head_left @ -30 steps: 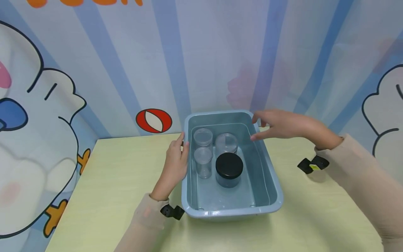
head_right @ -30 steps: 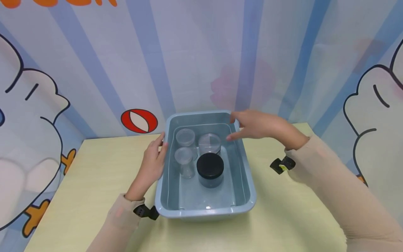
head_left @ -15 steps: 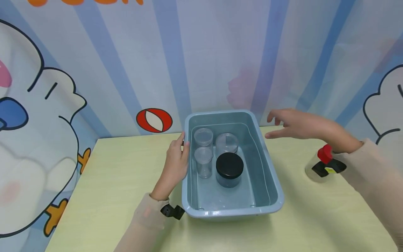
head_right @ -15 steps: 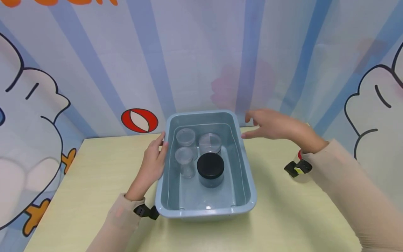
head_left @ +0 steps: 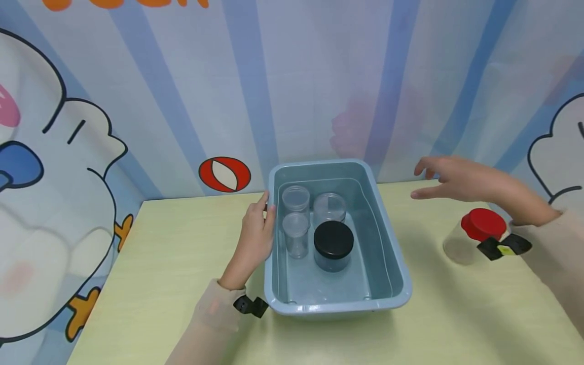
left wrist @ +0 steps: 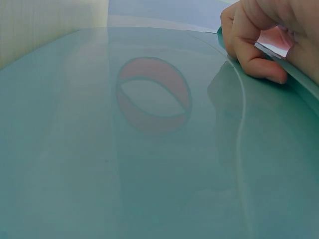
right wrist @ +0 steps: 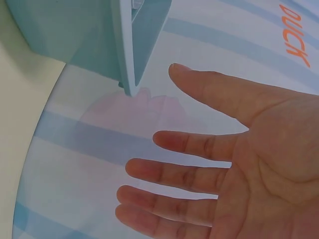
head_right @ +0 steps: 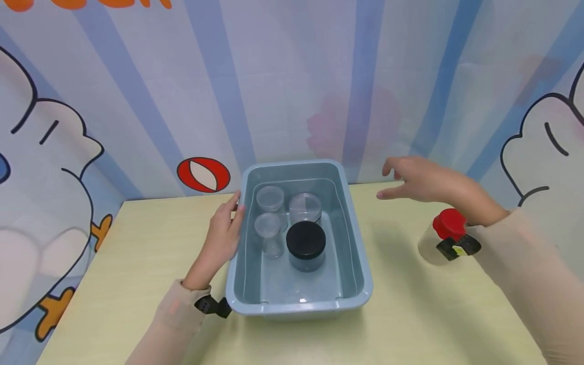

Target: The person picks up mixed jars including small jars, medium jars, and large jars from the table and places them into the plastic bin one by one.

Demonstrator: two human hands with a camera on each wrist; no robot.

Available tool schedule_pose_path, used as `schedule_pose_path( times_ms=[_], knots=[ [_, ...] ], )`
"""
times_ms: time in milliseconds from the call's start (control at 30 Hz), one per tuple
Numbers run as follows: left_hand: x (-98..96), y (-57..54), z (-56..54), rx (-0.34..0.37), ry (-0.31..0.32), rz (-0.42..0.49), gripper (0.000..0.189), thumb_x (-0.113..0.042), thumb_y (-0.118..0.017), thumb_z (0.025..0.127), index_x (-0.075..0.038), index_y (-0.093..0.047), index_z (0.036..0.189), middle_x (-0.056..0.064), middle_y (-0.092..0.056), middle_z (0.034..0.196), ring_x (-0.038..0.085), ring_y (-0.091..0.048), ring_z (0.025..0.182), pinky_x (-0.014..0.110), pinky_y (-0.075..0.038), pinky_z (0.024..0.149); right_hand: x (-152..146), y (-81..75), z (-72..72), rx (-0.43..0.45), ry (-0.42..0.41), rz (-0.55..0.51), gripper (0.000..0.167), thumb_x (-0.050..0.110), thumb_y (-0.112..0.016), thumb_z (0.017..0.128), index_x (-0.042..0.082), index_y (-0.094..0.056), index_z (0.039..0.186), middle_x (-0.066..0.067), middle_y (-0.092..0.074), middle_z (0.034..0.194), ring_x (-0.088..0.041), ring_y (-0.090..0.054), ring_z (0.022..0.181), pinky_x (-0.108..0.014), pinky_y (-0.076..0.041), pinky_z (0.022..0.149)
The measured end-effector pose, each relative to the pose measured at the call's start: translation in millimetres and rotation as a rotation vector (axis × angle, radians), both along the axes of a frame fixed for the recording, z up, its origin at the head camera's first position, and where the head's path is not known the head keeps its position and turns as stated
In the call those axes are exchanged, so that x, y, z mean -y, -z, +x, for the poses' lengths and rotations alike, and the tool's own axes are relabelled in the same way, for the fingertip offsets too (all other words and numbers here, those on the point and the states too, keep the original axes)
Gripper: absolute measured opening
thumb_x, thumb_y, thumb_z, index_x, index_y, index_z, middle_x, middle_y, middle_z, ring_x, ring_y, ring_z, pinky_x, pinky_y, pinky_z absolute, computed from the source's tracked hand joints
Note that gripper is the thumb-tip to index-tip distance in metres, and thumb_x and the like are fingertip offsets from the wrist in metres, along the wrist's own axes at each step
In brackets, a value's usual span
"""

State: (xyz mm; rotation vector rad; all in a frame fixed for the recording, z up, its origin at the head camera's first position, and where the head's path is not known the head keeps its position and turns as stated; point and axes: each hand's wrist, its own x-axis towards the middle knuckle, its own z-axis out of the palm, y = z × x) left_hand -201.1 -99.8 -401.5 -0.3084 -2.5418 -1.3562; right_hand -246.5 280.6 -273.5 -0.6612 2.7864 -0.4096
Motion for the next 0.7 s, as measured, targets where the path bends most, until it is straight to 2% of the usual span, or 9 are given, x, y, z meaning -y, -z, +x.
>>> schedule_pose_path(
  times_ms=[700],
  knots=[
    [0.1, 0.5, -0.5, 0.005, -0.002, 0.0, 0.05, -0.014, -0.042, 0.108, 0.008, -0.031, 0.152, 0.02, -0.053, 0.105, 0.026, -0.049, 0.084, 0.037, -0.049, 0.07, -34.4, 23.0, 2.8, -0.012, 0.019, 0.027, 0.05, 0.026, -0.074, 0.09, -0.009, -0.055, 0.121, -0.023, -0.06, 0.113, -0.038, -0.06, 0.099, -0.052, -0.055, 0.077]
  ],
)
